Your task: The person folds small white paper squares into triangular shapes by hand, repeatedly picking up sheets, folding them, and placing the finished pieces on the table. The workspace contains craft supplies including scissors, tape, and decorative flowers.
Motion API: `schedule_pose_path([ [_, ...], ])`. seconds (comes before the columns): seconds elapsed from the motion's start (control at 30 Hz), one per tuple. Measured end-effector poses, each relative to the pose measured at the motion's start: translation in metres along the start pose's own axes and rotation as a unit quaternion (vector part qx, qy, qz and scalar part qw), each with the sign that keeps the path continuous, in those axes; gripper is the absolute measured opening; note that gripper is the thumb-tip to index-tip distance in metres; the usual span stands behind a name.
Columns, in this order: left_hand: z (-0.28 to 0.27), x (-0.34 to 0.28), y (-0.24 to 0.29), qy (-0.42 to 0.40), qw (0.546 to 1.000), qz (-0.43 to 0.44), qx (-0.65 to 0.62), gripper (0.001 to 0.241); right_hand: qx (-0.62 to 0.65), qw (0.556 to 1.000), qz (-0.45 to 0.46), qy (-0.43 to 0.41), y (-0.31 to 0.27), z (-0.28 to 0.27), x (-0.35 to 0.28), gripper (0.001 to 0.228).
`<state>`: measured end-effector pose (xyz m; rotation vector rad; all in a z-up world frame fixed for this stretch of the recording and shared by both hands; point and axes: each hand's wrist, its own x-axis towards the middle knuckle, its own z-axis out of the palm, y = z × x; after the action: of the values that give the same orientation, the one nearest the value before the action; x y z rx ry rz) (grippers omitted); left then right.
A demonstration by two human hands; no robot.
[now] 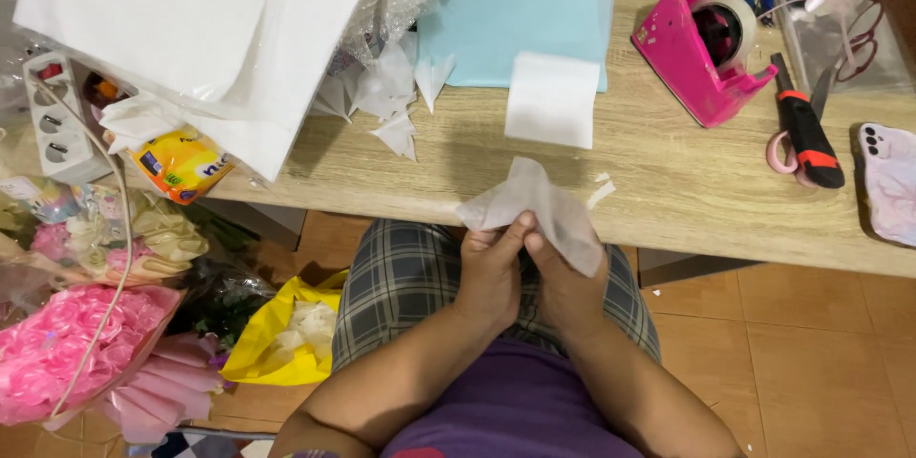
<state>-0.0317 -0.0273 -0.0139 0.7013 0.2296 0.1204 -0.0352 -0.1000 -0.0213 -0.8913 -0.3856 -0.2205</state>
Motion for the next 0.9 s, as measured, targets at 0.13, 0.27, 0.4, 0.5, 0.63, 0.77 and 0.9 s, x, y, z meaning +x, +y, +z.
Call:
schedule_pose_path([
  [0.13,0.01,-0.01,0.012,-0.024,1.0,0.004,-0.001,0.038,-0.011,1.0,-0.01,0.001,0.005,-0.01,0.005,0.051],
  [0.27,0.001,-0.008,0.0,-0.032,0.999,-0.026,0.015,0.037,-0.033,0.999,-0.022,0.008,0.008,-0.024,0.004,0.046],
  [0.4,0.002,-0.01,-0.002,-0.021,0.999,-0.035,0.002,0.042,-0.024,0.998,-0.052,-0.018,-0.012,-0.012,0.012,0.025],
  [0.5,-0.008,-0.003,-0.016,-0.017,0.999,-0.037,0.003,0.041,-0.099,0.994,-0.039,-0.018,-0.009,-0.023,0.006,0.052],
  [0.63,0.009,-0.007,0.007,-0.011,0.999,-0.033,-0.002,0.038,-0.102,0.994,0.012,-0.029,-0.012,-0.012,0.007,0.103],
  [0.77,0.006,-0.004,0.004,0.001,1.0,-0.013,-0.002,0.032,-0.105,0.991,-0.015,0.081,0.027,-0.033,-0.009,0.064],
  [0.9,0.01,-0.002,0.004,0.017,1.0,-0.007,-0.005,0.034,-0.147,0.982,-0.032,0.114,0.027,-0.027,-0.008,0.052],
])
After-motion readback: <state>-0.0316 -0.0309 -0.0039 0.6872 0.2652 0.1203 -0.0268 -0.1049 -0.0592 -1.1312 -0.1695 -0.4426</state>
